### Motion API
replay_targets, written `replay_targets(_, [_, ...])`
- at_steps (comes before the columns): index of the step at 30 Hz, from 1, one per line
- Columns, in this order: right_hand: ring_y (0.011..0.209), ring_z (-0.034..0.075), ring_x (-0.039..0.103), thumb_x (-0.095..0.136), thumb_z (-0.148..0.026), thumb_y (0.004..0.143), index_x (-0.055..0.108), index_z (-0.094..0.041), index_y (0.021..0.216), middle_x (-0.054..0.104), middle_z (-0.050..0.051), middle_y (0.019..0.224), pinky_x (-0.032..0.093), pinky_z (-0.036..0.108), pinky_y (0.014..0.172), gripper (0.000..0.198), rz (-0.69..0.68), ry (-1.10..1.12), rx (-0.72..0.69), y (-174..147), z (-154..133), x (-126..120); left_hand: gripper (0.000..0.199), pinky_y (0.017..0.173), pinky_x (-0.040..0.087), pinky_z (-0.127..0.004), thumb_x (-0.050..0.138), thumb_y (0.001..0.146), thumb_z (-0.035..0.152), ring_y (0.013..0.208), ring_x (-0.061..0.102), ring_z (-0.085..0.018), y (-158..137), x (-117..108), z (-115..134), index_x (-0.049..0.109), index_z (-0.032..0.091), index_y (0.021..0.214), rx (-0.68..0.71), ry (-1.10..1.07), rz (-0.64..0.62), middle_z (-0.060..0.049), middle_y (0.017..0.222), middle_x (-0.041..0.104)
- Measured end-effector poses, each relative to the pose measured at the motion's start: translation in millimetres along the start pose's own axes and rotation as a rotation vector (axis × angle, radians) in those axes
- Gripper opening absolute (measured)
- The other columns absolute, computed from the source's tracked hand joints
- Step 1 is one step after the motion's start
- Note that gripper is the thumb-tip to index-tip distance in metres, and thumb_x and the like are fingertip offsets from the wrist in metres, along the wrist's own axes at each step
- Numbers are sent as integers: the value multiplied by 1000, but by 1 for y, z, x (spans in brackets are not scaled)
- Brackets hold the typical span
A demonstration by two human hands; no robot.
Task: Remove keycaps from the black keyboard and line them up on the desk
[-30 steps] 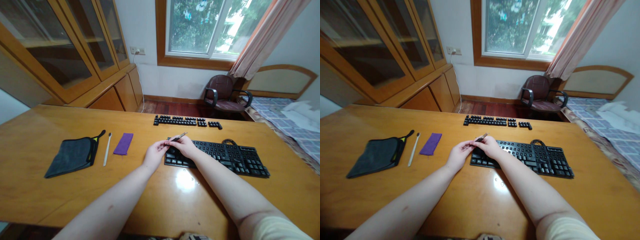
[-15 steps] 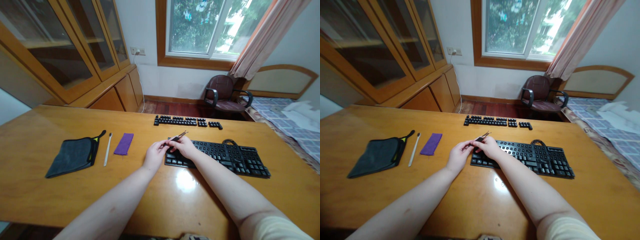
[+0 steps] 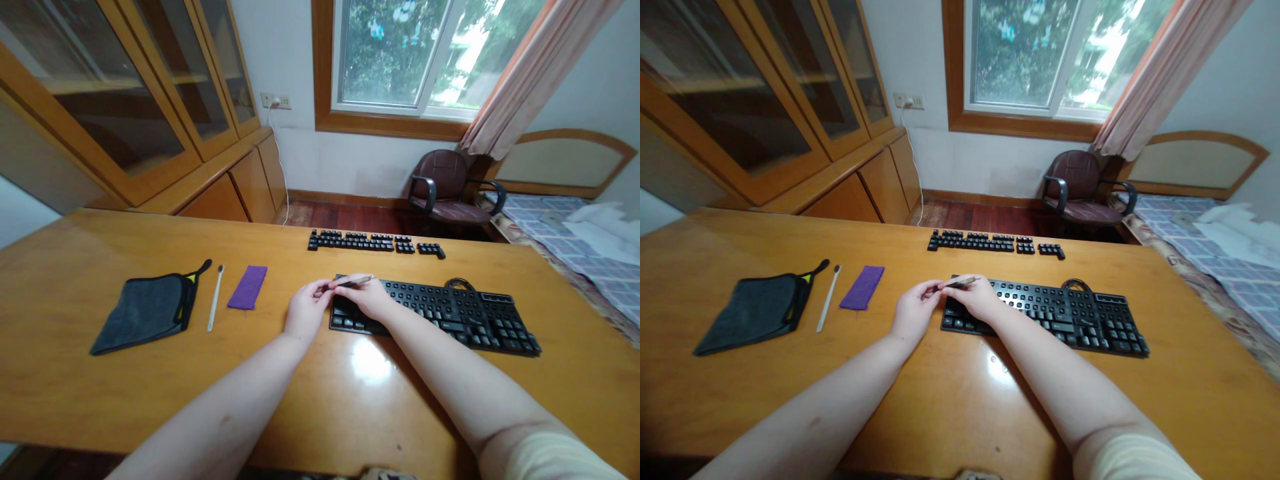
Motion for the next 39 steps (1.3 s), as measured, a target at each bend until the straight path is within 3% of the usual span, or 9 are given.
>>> replay_targets(10, [83, 19, 67, 69, -37, 71, 74, -22, 85, 73, 4, 85, 53, 33, 80, 21, 85, 45, 58, -4, -4, 4, 20, 80, 49, -33, 63, 77, 31, 84, 64, -20, 2, -15, 3, 67, 20, 93, 60, 62, 100, -5, 90, 69])
replay_targets(14, [79, 19, 67, 70, -35, 71, 74, -22, 84, 73, 4, 83, 53, 33, 77, 19, 106, 29, 54, -4, -3, 1, 21, 81, 49, -33, 69, 71, 31, 82, 64, -19, 3, -15, -4, 65, 18, 88, 5, -157, 124, -4, 86, 68])
replay_targets(19, [73, 16, 65, 69, -32, 72, 74, -21, 81, 71, 4, 81, 54, 31, 72, 15, 109, 54, -16, -2, -2, -5, 24, 81, 51, -34, 69, 69, 29, 83, 66, -19, 7, -2, -9, 62, 16, 88, -60, -381, 58, -5, 86, 70])
replay_targets(23, [69, 16, 66, 70, -39, 70, 72, -18, 81, 70, 4, 75, 55, 31, 67, 24, 122, 294, 120, 0, 18, -6, 28, 88, 50, -35, 65, 73, 26, 92, 65, -19, 7, 4, -7, 62, 15, 99, -68, -435, 11, -8, 98, 70])
replay_targets(26, [70, 17, 66, 72, -41, 67, 72, -16, 80, 70, 4, 74, 56, 31, 66, 28, 127, 351, 173, 0, 23, -5, 27, 89, 49, -35, 64, 74, 25, 92, 65, -19, 7, 6, -9, 63, 15, 99, -81, -463, 5, -8, 97, 70])
replay_targets(39, [81, 18, 66, 66, -38, 75, 73, -22, 90, 72, 4, 87, 53, 32, 76, 23, 42, 21, 11, -5, 4, -1, 27, 87, 51, -37, 67, 71, 25, 89, 66, -19, 7, -1, -15, 62, 15, 95, -104, -449, 69, -8, 94, 69])
Point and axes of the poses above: each hand's wrist, its own y-axis towards the middle knuckle, its own x-axis out of the palm, z = x × y, the point moved 10 cm from there along y, towards the middle knuckle
